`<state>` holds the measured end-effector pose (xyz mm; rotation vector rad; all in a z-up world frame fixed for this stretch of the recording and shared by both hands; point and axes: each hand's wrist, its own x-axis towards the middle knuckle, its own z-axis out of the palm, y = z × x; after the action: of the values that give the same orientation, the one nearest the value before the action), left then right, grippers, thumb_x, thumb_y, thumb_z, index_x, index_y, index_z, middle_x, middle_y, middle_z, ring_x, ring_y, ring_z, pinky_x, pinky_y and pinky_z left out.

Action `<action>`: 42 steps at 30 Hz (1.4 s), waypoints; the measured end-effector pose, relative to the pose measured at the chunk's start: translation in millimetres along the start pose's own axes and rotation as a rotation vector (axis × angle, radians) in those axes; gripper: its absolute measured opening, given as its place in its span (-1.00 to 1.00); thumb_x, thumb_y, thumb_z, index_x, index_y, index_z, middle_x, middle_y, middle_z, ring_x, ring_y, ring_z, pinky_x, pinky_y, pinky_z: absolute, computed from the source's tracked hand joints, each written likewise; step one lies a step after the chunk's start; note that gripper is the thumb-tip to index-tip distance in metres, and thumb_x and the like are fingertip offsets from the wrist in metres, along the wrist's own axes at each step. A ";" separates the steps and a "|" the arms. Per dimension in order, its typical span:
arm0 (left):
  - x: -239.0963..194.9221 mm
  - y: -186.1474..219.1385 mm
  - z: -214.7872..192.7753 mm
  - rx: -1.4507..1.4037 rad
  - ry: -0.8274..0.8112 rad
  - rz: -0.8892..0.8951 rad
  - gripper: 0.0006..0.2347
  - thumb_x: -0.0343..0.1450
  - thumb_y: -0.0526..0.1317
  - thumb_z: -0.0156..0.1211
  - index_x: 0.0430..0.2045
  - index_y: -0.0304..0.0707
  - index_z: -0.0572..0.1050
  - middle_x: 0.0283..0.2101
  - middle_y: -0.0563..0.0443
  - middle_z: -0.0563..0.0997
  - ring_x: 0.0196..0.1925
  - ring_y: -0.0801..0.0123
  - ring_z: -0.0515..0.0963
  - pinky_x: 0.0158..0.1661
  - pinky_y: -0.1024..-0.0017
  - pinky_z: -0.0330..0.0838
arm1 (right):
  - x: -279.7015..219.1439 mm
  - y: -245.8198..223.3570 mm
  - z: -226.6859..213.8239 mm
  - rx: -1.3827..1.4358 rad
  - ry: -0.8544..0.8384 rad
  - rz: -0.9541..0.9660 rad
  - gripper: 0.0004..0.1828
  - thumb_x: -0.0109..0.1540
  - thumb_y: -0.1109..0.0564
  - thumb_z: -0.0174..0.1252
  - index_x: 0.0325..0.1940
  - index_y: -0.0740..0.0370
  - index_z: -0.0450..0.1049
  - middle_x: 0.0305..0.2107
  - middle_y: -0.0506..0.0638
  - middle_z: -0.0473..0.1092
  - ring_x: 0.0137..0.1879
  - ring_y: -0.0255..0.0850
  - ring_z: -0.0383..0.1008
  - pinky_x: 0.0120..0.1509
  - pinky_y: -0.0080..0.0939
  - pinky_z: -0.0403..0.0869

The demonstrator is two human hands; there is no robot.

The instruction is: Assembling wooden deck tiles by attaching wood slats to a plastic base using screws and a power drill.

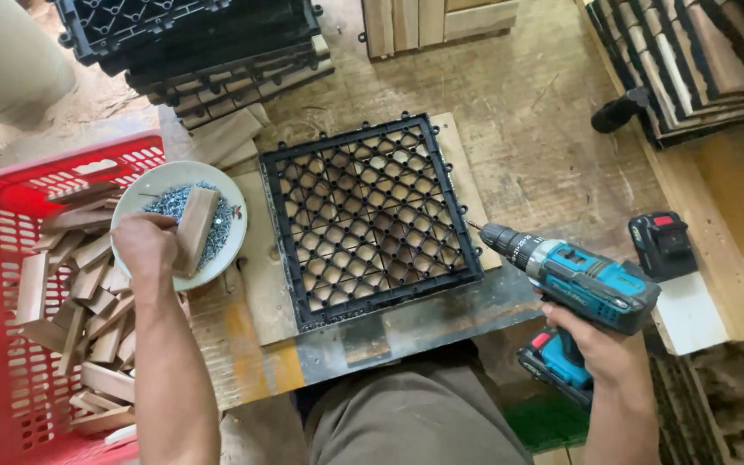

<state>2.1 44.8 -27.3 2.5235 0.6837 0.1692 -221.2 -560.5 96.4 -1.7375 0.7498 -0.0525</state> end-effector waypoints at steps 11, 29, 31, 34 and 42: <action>-26.2 12.1 -17.6 -0.190 0.124 0.017 -0.87 0.32 -0.32 0.57 -0.32 -0.19 0.72 -0.38 0.01 0.71 -0.40 0.37 0.66 -0.25 0.46 0.59 | -1.3 -2.5 7.3 -0.188 -0.121 -0.130 -0.55 0.02 0.26 0.43 0.00 0.13 0.61 -0.05 0.03 0.59 0.06 -0.09 0.61 0.21 0.00 0.55; -258.5 186.8 86.0 -1.572 -0.816 -0.468 -0.82 0.46 -0.16 0.30 -0.40 -0.33 0.56 -0.34 -0.25 0.73 -0.38 0.20 0.76 -0.39 0.45 0.70 | 0.8 -15.1 10.7 -0.174 -0.491 -0.584 -0.40 0.08 0.05 0.40 0.20 0.17 0.48 0.10 0.07 0.53 0.20 -0.06 0.60 0.31 0.00 0.55; -261.9 190.2 88.6 -1.597 -0.857 -0.495 -0.80 0.45 -0.15 0.29 -0.41 -0.34 0.56 -0.33 -0.27 0.73 -0.38 0.20 0.76 -0.42 0.47 0.70 | -2.0 -22.6 15.2 -0.166 -0.503 -0.599 -0.38 0.08 0.04 0.39 0.21 0.18 0.47 0.11 0.08 0.53 0.20 -0.06 0.60 0.31 -0.01 0.55; -262.8 192.1 90.0 -1.586 -0.838 -0.537 -0.80 0.44 -0.12 0.31 -0.41 -0.29 0.57 -0.35 -0.18 0.74 -0.40 0.28 0.75 -0.43 0.55 0.69 | -2.9 -34.3 25.4 -0.142 -0.547 -0.631 -0.35 0.09 0.01 0.39 0.24 0.21 0.45 0.13 0.09 0.52 0.20 -0.06 0.61 0.32 -0.02 0.55; -264.8 180.4 109.0 -1.560 -0.892 -0.553 -0.78 0.46 -0.10 0.31 -0.43 -0.30 0.55 -0.36 -0.21 0.73 -0.42 0.25 0.76 -0.42 0.47 0.69 | -12.1 -44.0 28.0 -0.067 -0.669 -0.679 -0.25 0.11 -0.08 0.37 0.32 0.27 0.39 0.17 0.12 0.50 0.21 -0.06 0.63 0.33 -0.06 0.56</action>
<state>-121.3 -270.3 -25.0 0.7075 0.4763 -0.4405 -199.4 -525.5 130.6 -1.8434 -0.3382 0.0908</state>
